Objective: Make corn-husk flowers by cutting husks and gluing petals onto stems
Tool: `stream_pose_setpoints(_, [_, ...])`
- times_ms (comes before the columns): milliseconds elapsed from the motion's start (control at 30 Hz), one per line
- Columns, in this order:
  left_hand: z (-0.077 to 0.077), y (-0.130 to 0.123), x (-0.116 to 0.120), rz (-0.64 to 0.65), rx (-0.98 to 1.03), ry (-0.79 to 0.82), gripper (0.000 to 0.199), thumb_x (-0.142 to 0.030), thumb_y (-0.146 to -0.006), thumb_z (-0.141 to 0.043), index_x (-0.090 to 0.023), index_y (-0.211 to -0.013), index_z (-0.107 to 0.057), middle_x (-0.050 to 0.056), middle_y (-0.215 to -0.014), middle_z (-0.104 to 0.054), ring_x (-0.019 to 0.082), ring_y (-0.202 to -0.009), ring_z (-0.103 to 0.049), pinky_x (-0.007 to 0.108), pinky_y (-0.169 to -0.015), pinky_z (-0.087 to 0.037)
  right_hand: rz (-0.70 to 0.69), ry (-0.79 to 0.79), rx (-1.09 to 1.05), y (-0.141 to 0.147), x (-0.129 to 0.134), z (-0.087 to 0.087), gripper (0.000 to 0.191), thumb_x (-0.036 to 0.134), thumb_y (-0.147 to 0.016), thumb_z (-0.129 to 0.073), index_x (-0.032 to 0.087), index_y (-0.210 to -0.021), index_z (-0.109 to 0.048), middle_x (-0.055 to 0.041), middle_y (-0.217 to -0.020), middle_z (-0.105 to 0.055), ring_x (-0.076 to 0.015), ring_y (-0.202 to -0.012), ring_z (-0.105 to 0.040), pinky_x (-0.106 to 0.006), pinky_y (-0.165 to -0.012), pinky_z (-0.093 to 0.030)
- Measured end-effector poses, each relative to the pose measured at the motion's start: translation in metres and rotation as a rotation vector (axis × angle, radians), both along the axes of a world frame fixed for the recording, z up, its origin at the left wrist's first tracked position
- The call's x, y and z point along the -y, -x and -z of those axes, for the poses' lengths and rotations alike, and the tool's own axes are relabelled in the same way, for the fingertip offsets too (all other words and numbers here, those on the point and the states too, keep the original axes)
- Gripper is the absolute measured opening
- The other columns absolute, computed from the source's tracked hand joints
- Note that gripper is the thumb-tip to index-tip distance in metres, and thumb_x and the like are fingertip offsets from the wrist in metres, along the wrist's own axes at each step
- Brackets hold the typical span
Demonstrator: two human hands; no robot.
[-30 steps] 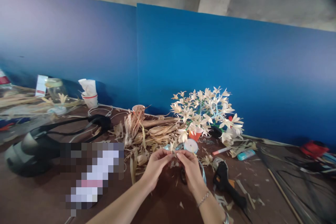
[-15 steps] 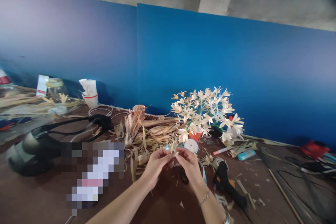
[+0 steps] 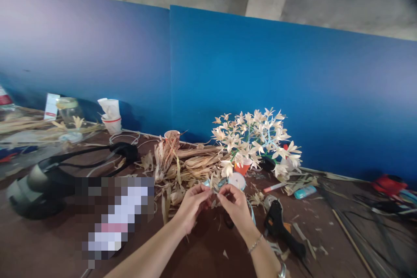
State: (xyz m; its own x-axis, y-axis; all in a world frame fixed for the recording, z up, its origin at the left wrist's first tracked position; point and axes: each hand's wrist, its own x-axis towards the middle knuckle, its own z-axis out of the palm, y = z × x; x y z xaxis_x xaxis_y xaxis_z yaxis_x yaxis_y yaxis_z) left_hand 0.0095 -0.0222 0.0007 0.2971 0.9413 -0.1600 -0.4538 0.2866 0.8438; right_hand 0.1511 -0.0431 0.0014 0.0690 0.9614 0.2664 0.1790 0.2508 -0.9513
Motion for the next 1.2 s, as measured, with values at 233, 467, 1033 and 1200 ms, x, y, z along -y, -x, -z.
stream_pose_setpoints(233, [-0.002, -0.001, 0.003, -0.014, -0.059, -0.114, 0.024, -0.032, -0.06, -0.073, -0.014, -0.064, -0.057, -0.003, -0.054, -0.055, 0.008, -0.048, -0.048, 0.02, -0.05, -0.035, -0.048, 0.185, -0.288, 0.002, -0.002, 0.002, 0.027, 0.039, -0.064, -0.069, 0.016, -0.061, -0.055, 0.004, -0.053, -0.048, -0.0089, -0.05, -0.041, -0.021, -0.049, -0.033])
stream_pose_setpoints(467, [-0.002, -0.001, 0.003, -0.001, -0.033, -0.06, 0.024, -0.03, -0.059, -0.074, -0.015, -0.063, -0.056, -0.004, -0.052, -0.054, 0.006, -0.045, -0.045, 0.018, -0.046, -0.033, -0.123, 0.152, -0.35, 0.006, 0.004, -0.005, 0.025, 0.022, -0.063, -0.067, 0.019, -0.086, -0.057, 0.0022, -0.068, -0.056, -0.0129, -0.062, -0.053, -0.023, -0.058, -0.041])
stream_pose_setpoints(1033, [-0.005, -0.001, 0.003, 0.084, -0.002, -0.008, 0.024, -0.029, -0.057, -0.075, -0.014, -0.063, -0.057, -0.004, -0.053, -0.055, 0.006, -0.045, -0.047, 0.018, -0.045, -0.031, 0.052, -0.104, 0.129, 0.004, 0.007, -0.011, 0.011, 0.027, -0.077, -0.054, 0.019, -0.07, -0.059, -0.0005, -0.065, -0.057, -0.0142, -0.059, -0.05, -0.024, -0.057, -0.038])
stream_pose_setpoints(1200, [0.0, -0.002, 0.003, 0.112, -0.068, -0.073, 0.022, -0.029, -0.062, -0.072, -0.013, -0.066, -0.058, -0.002, -0.056, -0.055, 0.007, -0.046, -0.049, 0.019, -0.045, -0.034, 0.082, -0.072, 0.155, 0.001, 0.008, -0.012, 0.013, 0.03, -0.079, -0.053, 0.019, -0.074, -0.057, -0.0007, -0.066, -0.057, -0.0142, -0.06, -0.05, -0.024, -0.056, -0.038])
